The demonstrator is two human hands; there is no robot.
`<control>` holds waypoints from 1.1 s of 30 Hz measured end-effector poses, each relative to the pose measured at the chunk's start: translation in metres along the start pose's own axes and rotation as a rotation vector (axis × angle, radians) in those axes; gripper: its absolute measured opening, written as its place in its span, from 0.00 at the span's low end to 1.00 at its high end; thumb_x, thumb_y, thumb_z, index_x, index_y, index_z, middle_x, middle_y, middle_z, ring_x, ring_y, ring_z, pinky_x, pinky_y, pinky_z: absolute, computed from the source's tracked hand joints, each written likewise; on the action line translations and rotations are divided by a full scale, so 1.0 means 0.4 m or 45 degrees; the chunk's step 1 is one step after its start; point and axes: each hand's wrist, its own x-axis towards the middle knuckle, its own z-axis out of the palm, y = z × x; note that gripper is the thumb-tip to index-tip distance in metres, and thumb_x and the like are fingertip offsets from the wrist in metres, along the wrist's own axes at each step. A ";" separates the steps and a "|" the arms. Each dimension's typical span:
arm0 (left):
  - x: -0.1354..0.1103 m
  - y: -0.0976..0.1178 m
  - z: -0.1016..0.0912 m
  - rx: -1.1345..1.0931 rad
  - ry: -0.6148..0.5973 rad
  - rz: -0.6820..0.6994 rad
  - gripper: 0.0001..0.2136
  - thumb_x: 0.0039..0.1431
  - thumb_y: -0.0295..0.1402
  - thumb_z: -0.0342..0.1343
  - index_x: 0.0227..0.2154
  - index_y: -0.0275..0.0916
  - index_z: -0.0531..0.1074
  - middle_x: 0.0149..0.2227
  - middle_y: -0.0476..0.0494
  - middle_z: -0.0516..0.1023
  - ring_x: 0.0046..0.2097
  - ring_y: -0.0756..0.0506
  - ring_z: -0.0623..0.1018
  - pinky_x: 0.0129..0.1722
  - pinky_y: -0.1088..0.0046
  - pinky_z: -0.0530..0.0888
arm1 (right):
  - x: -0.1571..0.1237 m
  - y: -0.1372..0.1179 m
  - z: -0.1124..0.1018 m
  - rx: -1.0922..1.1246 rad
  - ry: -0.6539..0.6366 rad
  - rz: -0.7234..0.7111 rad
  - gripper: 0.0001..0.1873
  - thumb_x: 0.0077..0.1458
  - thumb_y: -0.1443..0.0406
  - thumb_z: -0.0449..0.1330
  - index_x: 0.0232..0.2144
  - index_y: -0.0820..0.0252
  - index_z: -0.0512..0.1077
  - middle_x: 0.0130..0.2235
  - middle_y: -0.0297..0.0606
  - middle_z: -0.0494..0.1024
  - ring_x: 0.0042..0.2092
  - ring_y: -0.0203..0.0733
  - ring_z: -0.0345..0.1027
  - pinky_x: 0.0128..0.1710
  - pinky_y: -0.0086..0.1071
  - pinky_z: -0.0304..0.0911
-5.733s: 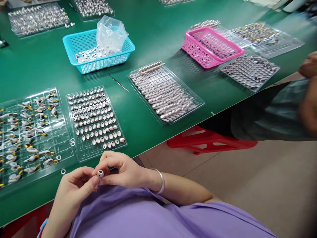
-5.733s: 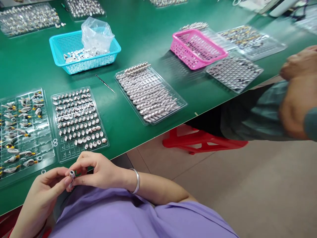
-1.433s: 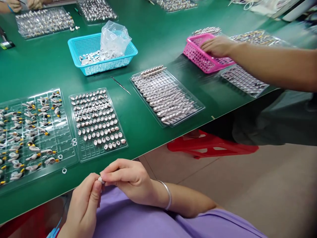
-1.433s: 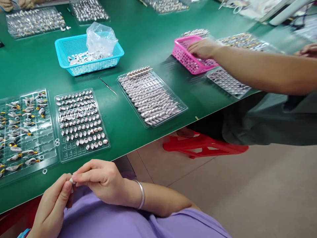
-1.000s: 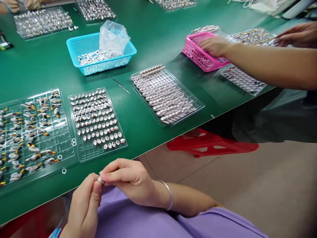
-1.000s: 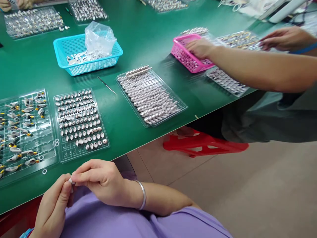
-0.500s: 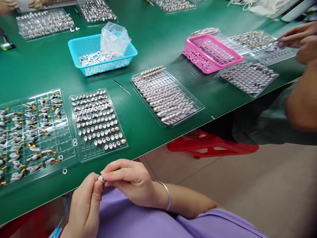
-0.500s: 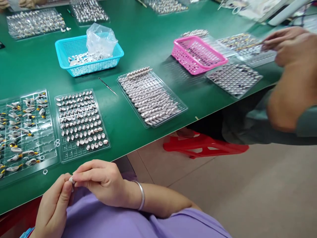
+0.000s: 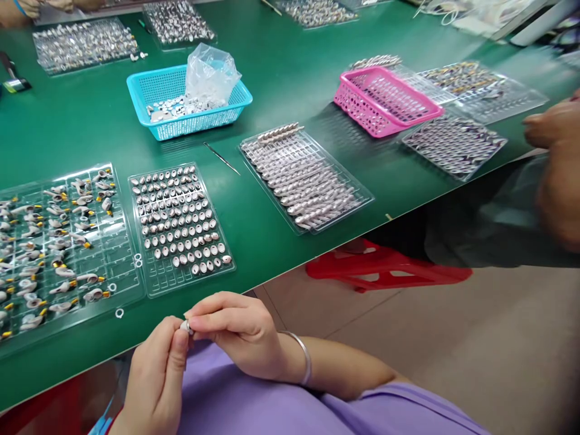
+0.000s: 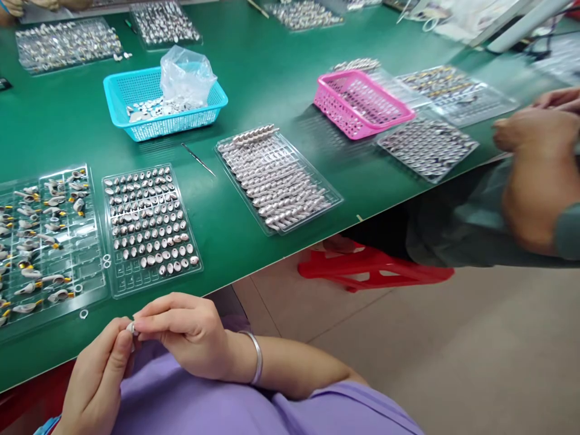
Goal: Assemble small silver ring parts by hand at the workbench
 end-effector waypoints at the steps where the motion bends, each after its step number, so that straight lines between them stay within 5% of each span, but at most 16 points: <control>1: -0.001 -0.001 0.000 0.009 -0.003 -0.005 0.14 0.68 0.31 0.43 0.24 0.42 0.62 0.20 0.56 0.64 0.20 0.53 0.66 0.20 0.82 0.65 | 0.000 0.001 0.000 0.010 0.004 0.006 0.12 0.59 0.74 0.60 0.42 0.60 0.78 0.41 0.42 0.79 0.36 0.34 0.78 0.38 0.23 0.78; 15: -0.006 -0.009 -0.001 0.151 -0.004 0.077 0.13 0.66 0.29 0.44 0.24 0.42 0.64 0.20 0.55 0.66 0.19 0.53 0.66 0.20 0.80 0.64 | 0.002 0.015 0.002 0.161 0.030 0.158 0.08 0.57 0.73 0.62 0.36 0.62 0.80 0.37 0.42 0.82 0.35 0.35 0.78 0.37 0.25 0.78; 23: -0.014 -0.009 0.003 0.043 -0.020 -0.020 0.14 0.68 0.31 0.43 0.24 0.42 0.63 0.20 0.55 0.65 0.20 0.52 0.67 0.21 0.80 0.65 | -0.003 0.010 0.008 0.159 0.071 0.088 0.11 0.57 0.75 0.60 0.39 0.62 0.80 0.39 0.42 0.81 0.34 0.34 0.79 0.37 0.23 0.78; 33: -0.013 -0.015 0.001 0.224 0.031 0.084 0.12 0.66 0.29 0.44 0.27 0.42 0.65 0.21 0.54 0.67 0.20 0.52 0.67 0.21 0.79 0.65 | -0.004 0.014 0.009 0.128 0.057 0.067 0.11 0.56 0.76 0.61 0.38 0.62 0.80 0.39 0.42 0.81 0.35 0.34 0.79 0.37 0.23 0.78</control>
